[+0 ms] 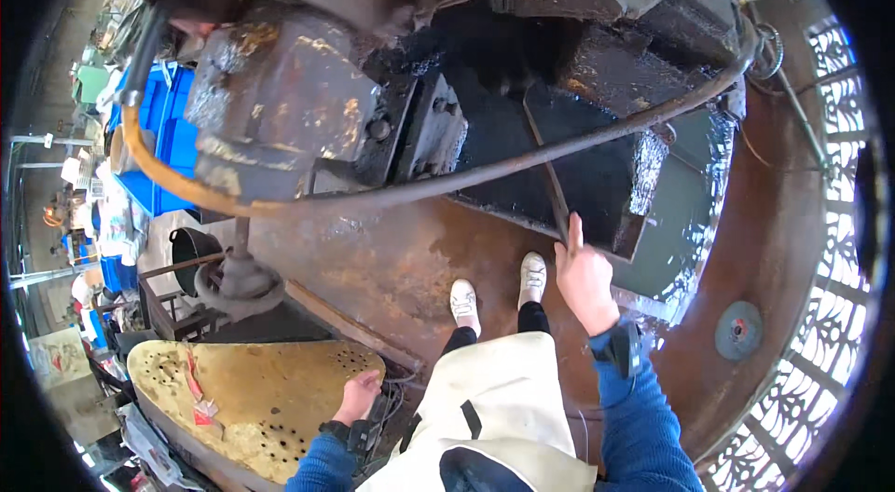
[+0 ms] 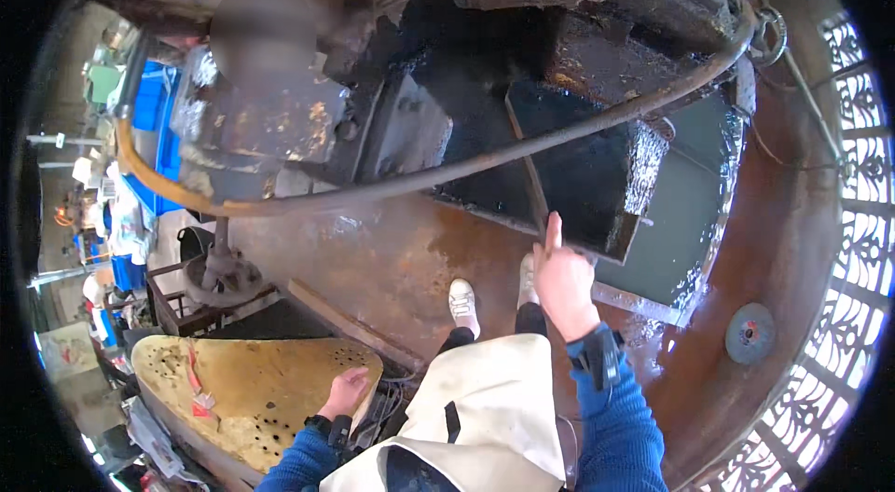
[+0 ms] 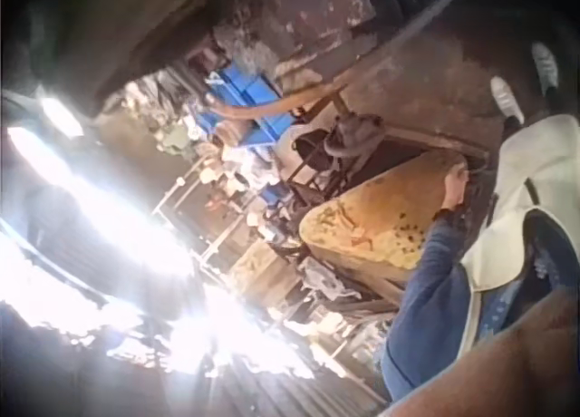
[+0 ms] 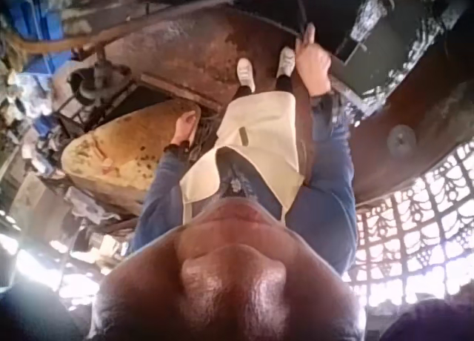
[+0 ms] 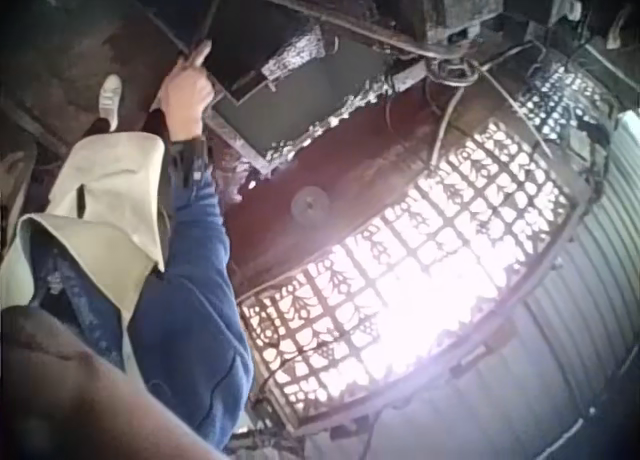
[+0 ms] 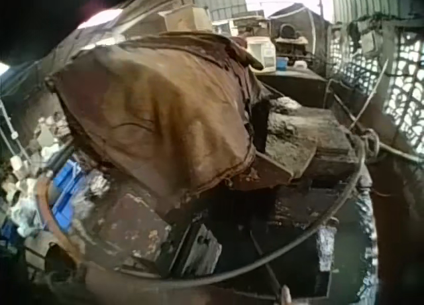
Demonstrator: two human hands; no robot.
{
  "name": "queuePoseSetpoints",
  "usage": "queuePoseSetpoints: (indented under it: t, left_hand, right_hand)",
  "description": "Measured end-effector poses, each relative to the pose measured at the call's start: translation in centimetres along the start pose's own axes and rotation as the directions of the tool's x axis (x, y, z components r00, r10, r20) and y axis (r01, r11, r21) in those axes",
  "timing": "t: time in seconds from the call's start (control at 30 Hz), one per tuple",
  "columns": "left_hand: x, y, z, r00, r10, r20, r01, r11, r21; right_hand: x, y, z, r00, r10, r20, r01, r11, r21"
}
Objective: Operates industrial metal-processing machinery using a poker and tongs to position components.
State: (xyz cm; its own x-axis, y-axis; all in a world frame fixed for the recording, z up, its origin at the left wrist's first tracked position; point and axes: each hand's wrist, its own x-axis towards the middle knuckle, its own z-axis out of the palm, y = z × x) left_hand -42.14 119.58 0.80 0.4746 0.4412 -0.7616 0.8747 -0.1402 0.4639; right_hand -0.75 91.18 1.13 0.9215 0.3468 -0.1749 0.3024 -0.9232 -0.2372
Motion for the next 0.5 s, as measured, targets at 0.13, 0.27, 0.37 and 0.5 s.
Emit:
queuePoseSetpoints:
  t: [0.13, 0.27, 0.37, 0.5]
  left_hand:
    - [0.0, -2.0, -0.1, 0.999, -0.039, 0.032, 0.044, 0.987, -0.156]
    - [0.4, -3.2, 0.3, 1.0, -0.006, 0.029, 0.012, 0.975, -0.221]
    - [0.3, -2.6, 0.5, 0.999, -0.029, 0.035, 0.037, 0.964, -0.262]
    - [-1.0, -0.8, 0.0, 0.999, 0.032, 0.023, -0.026, 0.974, -0.225]
  right_hand:
    - [-4.4, -0.4, -2.5, 1.0, -0.015, -0.009, 0.016, 0.994, 0.111]
    - [1.8, -0.8, -1.4, 0.991, -0.017, -0.134, 0.031, 0.994, 0.1]
    - [5.3, -1.2, -1.6, 0.992, 0.036, -0.122, -0.032, 0.999, 0.038]
    - [1.4, -1.5, -3.0, 0.997, 0.073, -0.023, -0.074, 0.997, -0.023]
